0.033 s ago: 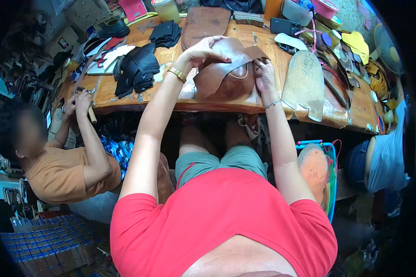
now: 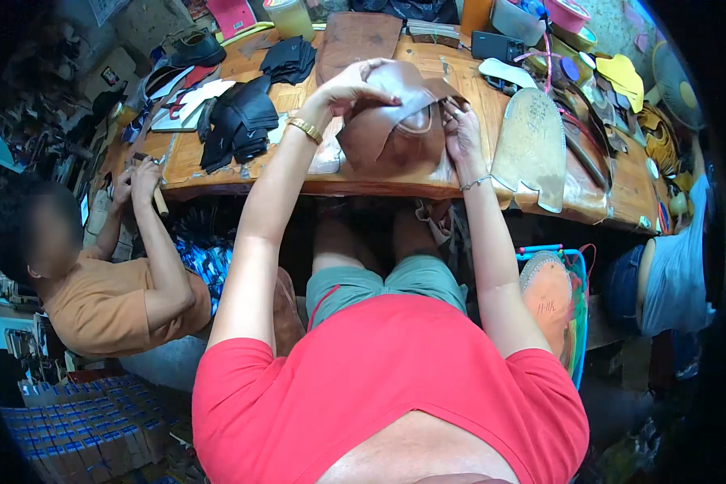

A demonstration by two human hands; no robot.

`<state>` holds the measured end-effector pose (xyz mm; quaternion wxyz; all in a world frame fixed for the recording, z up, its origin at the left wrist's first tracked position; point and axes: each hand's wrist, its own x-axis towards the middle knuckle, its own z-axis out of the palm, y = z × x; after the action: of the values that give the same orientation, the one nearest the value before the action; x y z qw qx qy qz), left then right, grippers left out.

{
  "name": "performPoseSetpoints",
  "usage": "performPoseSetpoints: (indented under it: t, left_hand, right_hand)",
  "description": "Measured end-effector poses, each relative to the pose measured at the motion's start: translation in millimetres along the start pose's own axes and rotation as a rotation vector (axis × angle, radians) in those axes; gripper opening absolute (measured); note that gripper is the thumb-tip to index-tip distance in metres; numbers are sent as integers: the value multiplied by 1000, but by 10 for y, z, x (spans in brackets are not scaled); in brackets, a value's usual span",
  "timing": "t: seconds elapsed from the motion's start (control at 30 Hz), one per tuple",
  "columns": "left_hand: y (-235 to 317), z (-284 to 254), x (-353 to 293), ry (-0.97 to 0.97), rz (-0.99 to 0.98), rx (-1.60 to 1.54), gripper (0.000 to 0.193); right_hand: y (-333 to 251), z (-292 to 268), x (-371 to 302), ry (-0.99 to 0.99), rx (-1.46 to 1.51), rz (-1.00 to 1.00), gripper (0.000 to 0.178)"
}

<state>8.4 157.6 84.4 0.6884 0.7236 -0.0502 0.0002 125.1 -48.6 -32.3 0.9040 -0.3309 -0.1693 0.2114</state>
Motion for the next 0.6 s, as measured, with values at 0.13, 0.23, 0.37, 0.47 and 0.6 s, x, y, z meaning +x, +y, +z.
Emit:
performPoseSetpoints:
  t: [0.13, 0.23, 0.37, 0.47, 0.6]
  left_hand:
    - [268, -433, -82, 131, 190, -85, 63]
    - [562, -766, -204, 329, 347, -192, 53]
    - [715, -1523, -486, 663, 401, -173, 42]
    - [532, -2343, -612, 784, 643, -197, 60]
    - [421, -2761, -833, 1005, 791, -146, 48]
  right_hand:
    - [-51, 75, -30, -26, 9, 81, 37]
    - [-96, 112, -71, -62, -54, 80, 43]
    - [-122, 229, -99, -55, -174, 110, 42]
    - [-107, 269, -98, -49, -206, 120, 41]
    - [-140, 239, -104, -17, -228, 109, 38]
